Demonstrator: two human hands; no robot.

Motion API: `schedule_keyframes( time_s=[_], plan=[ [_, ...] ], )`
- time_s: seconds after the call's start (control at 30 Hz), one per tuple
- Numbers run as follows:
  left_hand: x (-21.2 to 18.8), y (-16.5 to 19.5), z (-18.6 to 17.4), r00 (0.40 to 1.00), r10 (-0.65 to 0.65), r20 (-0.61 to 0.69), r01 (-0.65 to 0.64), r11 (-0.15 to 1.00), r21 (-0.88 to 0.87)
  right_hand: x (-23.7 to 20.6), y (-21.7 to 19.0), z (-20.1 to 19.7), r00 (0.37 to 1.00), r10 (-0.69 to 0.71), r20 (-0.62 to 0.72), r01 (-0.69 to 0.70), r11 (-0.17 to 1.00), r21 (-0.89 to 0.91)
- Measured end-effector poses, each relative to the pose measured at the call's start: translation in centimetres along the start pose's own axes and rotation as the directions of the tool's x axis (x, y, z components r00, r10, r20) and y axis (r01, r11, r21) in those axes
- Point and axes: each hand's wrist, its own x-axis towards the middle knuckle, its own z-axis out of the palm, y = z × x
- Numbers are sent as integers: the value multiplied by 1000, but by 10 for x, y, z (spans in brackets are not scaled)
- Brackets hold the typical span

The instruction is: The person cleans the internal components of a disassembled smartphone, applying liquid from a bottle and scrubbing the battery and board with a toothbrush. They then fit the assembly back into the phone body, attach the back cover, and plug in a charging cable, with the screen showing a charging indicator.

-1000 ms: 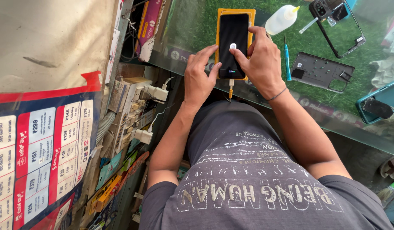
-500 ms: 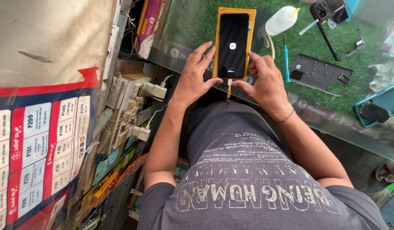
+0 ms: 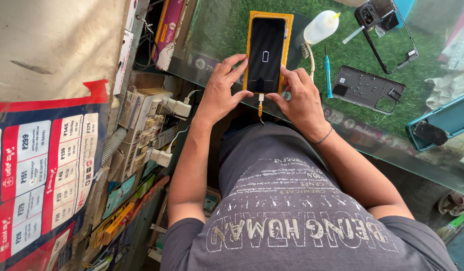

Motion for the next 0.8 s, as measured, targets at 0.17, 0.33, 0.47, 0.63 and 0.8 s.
schedule_keyframes(
  time_s=[0.17, 0.33, 0.47, 0.63, 0.8],
  plan=[
    [1, -2, -3, 1000, 13, 12, -13, 1000, -7, 1, 2, 2, 1000, -10, -5, 10, 1000, -7],
    [0, -3, -2, 1000, 16, 6, -16, 1000, 4, 1, 2, 4, 1000, -19, -7, 19, 1000, -19],
    [0, -4, -2, 1000, 27, 5, -27, 1000, 9, 2, 2, 4, 1000, -29, -2, 29, 999, -22],
    [-2, -3, -2, 1000, 18, -11, -18, 1000, 5, 5, 2, 2, 999, -35, 15, 35, 999, 8],
    [-6, -2, 3, 999, -33, -30, 33, 999, -3, 8, 3, 0, 999, -6, 54, 4, 1000, 29]
  ],
)
